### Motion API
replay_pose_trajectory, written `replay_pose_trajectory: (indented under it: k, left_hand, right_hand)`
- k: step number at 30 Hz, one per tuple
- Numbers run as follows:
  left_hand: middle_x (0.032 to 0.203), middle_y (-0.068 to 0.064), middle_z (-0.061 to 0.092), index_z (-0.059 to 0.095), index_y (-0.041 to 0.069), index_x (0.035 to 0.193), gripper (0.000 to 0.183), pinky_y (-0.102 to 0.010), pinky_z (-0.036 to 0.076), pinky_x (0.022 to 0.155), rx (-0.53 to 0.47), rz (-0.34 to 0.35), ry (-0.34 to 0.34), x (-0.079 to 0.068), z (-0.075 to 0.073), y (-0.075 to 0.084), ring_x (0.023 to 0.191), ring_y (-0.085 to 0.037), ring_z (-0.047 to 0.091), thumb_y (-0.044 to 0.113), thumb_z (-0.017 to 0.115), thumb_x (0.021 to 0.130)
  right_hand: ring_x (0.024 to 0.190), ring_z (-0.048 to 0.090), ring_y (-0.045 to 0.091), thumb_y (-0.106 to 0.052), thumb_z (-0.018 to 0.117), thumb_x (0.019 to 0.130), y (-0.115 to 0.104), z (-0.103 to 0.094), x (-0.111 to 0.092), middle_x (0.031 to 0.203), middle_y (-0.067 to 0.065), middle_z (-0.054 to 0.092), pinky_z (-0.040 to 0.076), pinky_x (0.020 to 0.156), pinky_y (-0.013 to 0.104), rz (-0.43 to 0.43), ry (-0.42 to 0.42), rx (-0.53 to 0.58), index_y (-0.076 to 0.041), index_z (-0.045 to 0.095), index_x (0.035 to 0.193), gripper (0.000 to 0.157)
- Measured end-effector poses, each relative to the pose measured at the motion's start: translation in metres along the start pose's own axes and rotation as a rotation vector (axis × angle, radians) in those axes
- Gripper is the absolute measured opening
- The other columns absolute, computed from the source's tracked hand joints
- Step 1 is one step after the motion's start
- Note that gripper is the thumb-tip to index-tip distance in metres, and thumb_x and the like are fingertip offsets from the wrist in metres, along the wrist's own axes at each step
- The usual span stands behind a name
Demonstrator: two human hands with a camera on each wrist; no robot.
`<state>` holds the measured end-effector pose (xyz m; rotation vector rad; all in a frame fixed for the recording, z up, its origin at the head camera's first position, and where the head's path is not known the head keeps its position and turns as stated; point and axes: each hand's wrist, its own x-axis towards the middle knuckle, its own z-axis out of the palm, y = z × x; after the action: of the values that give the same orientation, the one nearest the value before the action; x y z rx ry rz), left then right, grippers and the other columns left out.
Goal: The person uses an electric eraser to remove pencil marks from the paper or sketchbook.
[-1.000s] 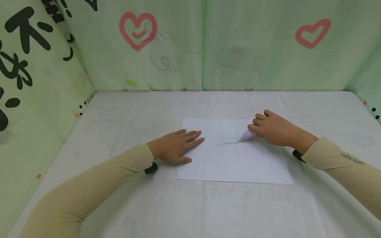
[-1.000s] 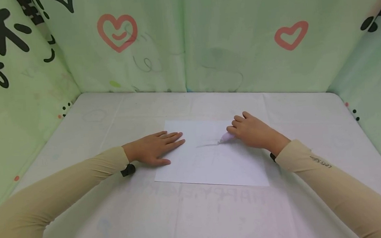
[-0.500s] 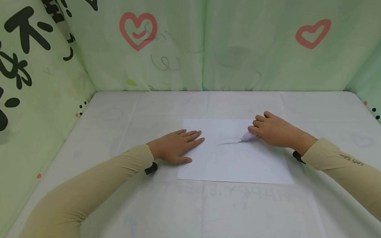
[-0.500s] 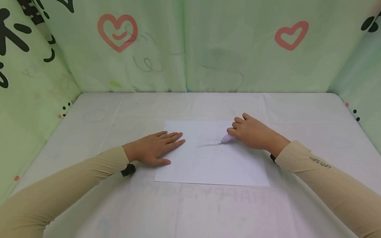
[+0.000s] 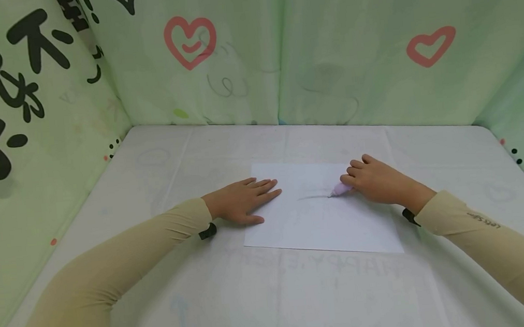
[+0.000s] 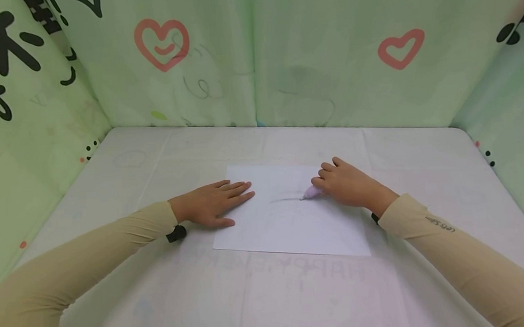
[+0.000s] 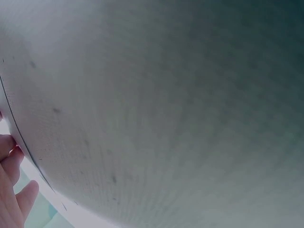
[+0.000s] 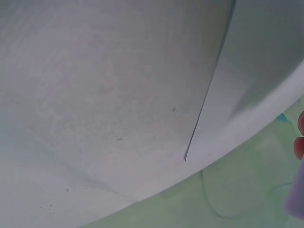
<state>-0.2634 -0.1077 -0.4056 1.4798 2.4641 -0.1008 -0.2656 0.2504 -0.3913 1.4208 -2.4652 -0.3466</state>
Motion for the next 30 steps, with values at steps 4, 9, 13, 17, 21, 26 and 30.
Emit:
replay_pose_trajectory:
  k: [4, 9, 13, 17, 21, 26, 30]
  left_hand:
    - [0.16, -0.009, 0.008, 0.01, 0.014, 0.153, 0.073, -0.044, 0.01, 0.12, 0.015, -0.015, -0.014, 0.0009, 0.0002, 0.0006, 0.148, -0.022, 0.011, 0.05, 0.038, 0.096]
    - [0.16, -0.008, 0.008, 0.009, 0.016, 0.153, 0.073, -0.043, 0.012, 0.12, 0.032, -0.028, -0.025, 0.0018, 0.0007, 0.0003, 0.148, -0.021, 0.011, 0.051, 0.038, 0.096]
    - [0.16, -0.007, 0.007, 0.008, 0.016, 0.153, 0.073, -0.043, 0.012, 0.12, 0.036, -0.03, -0.029, 0.0024, 0.001, 0.0003, 0.148, -0.02, 0.011, 0.052, 0.037, 0.096]
    - [0.16, -0.007, 0.007, 0.007, 0.017, 0.153, 0.073, -0.042, 0.011, 0.12, 0.036, -0.031, -0.032, 0.0028, 0.001, 0.0005, 0.148, -0.02, 0.01, 0.052, 0.036, 0.096]
    - [0.16, -0.007, 0.007, 0.008, 0.016, 0.153, 0.073, -0.043, 0.012, 0.12, 0.04, -0.031, -0.03, 0.0029, 0.001, 0.0002, 0.148, -0.02, 0.01, 0.052, 0.036, 0.096]
    - [0.16, -0.007, 0.007, 0.008, 0.016, 0.153, 0.073, -0.043, 0.011, 0.12, 0.037, -0.03, -0.036, 0.0031, 0.0006, 0.0006, 0.148, -0.02, 0.01, 0.052, 0.036, 0.096]
    - [0.16, -0.006, 0.006, 0.007, 0.017, 0.153, 0.073, -0.042, 0.011, 0.12, 0.033, -0.037, -0.043, 0.0027, -0.0003, 0.0012, 0.148, -0.02, 0.009, 0.052, 0.037, 0.096]
  right_hand:
    - [0.073, 0.044, 0.019, -0.014, 0.074, 0.078, 0.0, 0.0013, 0.0003, 0.074, 0.004, 0.057, 0.029, 0.065, 0.031, 0.004, 0.009, 0.001, -0.009, 0.054, 0.087, 0.022]
    - [0.073, 0.044, 0.019, -0.016, 0.074, 0.078, 0.0, 0.0025, 0.0017, 0.075, 0.004, 0.057, 0.029, 0.065, 0.03, -0.005, 0.007, -0.002, -0.009, 0.055, 0.087, 0.023]
    - [0.071, 0.043, 0.019, -0.014, 0.074, 0.077, 0.0009, 0.002, 0.0024, 0.072, 0.003, 0.055, 0.028, 0.064, 0.03, -0.01, 0.029, -0.007, -0.009, 0.053, 0.085, 0.023]
    - [0.071, 0.042, 0.018, -0.014, 0.074, 0.077, 0.0009, 0.0037, 0.0026, 0.072, 0.003, 0.054, 0.027, 0.064, 0.029, -0.029, 0.05, -0.004, -0.009, 0.053, 0.086, 0.023]
    - [0.071, 0.042, 0.019, -0.01, 0.074, 0.076, 0.0012, 0.0033, 0.003, 0.072, 0.004, 0.054, 0.027, 0.064, 0.03, -0.022, 0.067, -0.005, -0.008, 0.053, 0.085, 0.023]
    - [0.07, 0.042, 0.018, -0.01, 0.074, 0.076, -0.0002, 0.0026, 0.0032, 0.071, 0.003, 0.054, 0.027, 0.063, 0.029, -0.037, 0.07, 0.0, -0.008, 0.053, 0.085, 0.023]
    - [0.071, 0.043, 0.019, -0.012, 0.075, 0.076, -0.001, 0.001, 0.0033, 0.072, 0.004, 0.055, 0.028, 0.064, 0.03, -0.02, 0.058, -0.003, -0.008, 0.054, 0.085, 0.024]
